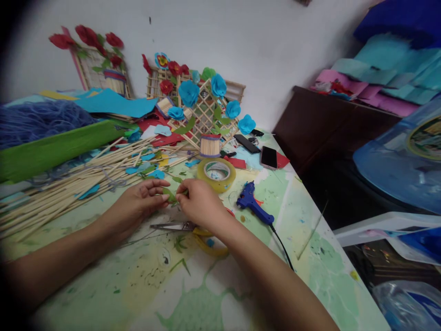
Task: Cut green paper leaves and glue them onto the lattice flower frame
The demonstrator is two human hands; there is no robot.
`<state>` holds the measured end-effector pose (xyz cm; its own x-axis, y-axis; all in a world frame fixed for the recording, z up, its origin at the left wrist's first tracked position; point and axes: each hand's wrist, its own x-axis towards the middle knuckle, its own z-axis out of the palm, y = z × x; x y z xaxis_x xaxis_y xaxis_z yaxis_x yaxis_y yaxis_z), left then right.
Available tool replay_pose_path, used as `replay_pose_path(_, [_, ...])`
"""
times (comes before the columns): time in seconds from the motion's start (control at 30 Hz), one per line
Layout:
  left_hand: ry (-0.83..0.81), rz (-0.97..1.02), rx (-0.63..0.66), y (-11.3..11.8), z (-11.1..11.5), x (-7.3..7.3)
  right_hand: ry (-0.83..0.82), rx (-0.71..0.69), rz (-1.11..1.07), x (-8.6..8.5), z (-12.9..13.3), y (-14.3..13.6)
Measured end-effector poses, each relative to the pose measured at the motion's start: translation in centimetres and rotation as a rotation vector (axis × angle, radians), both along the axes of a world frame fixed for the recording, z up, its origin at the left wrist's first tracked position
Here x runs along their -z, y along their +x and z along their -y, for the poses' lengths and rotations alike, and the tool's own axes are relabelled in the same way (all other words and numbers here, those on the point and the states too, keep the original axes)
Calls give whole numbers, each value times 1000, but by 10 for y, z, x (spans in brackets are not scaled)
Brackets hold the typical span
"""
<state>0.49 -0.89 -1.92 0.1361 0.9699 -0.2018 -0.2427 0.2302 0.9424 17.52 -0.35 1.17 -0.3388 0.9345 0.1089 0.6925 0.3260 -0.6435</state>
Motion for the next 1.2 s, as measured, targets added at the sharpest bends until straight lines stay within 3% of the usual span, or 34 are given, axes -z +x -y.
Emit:
replay_pose_path(0.53, [6, -5, 8, 0, 0, 2, -12, 14, 41, 6, 0, 1])
replay_pose_path(1.0, [108, -79, 50, -3, -6, 16, -6, 10, 61, 6, 0, 1])
replay_pose_path(1.2, [73, -76, 16, -2, -5, 10, 50, 9, 20, 5, -3, 1])
